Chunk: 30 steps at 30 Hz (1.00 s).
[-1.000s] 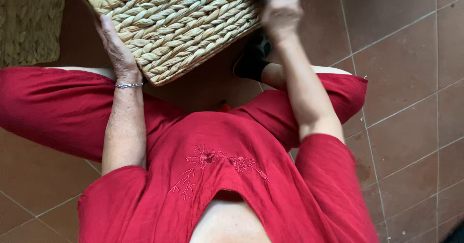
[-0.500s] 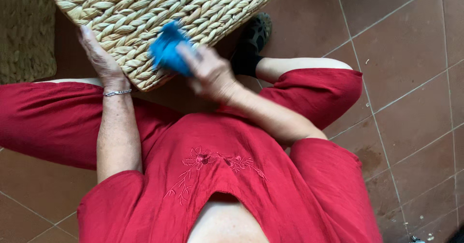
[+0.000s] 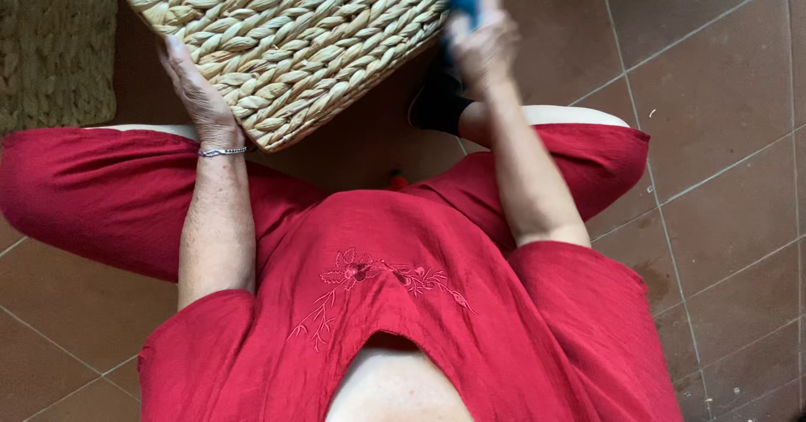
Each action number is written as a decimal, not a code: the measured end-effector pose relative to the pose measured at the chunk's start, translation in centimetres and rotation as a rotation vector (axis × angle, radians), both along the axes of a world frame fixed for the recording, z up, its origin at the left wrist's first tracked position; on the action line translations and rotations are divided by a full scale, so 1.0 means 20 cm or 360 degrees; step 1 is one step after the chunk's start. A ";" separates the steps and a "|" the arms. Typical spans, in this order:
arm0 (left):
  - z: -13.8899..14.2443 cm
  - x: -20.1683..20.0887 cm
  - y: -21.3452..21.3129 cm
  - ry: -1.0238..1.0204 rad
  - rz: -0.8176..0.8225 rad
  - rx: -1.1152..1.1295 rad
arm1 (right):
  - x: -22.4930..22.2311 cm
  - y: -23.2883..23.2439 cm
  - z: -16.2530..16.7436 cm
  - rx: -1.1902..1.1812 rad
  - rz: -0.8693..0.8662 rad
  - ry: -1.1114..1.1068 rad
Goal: The person sits on the tiled floor and wipes woven water-hyacinth storage baskets with a blue cloth. They hold each basket on their lap, turn it to reach different sides, and wipe the woven surfaces and edges, moving to another basket afterward.
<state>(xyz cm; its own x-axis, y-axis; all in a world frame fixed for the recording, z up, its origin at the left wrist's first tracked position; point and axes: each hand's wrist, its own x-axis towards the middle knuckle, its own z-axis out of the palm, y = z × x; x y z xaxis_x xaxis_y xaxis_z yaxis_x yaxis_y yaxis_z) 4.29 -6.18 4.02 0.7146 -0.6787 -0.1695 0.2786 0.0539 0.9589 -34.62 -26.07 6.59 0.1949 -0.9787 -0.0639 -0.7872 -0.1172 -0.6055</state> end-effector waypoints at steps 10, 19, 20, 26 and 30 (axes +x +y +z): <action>0.05 -0.02 0.01 0.0067 -0.0083 -0.0054 | 0.41 0.50 0.30 -0.0376 0.1040 -0.0107; -0.02 -0.02 -0.04 -0.0018 0.0042 0.0032 | 0.07 -0.21 0.13 -0.0326 0.0077 0.0518; -0.02 -0.02 -0.04 -0.0041 0.0034 0.0028 | 0.08 -0.21 0.13 -0.0347 0.0142 0.0298; -0.01 -0.05 -0.05 0.0082 0.0020 -0.0006 | 0.32 -0.13 0.20 -0.0200 0.0370 0.0021; -0.03 -0.05 -0.05 0.0032 0.0009 -0.0042 | 0.42 -0.06 0.22 -0.0540 0.0622 0.0177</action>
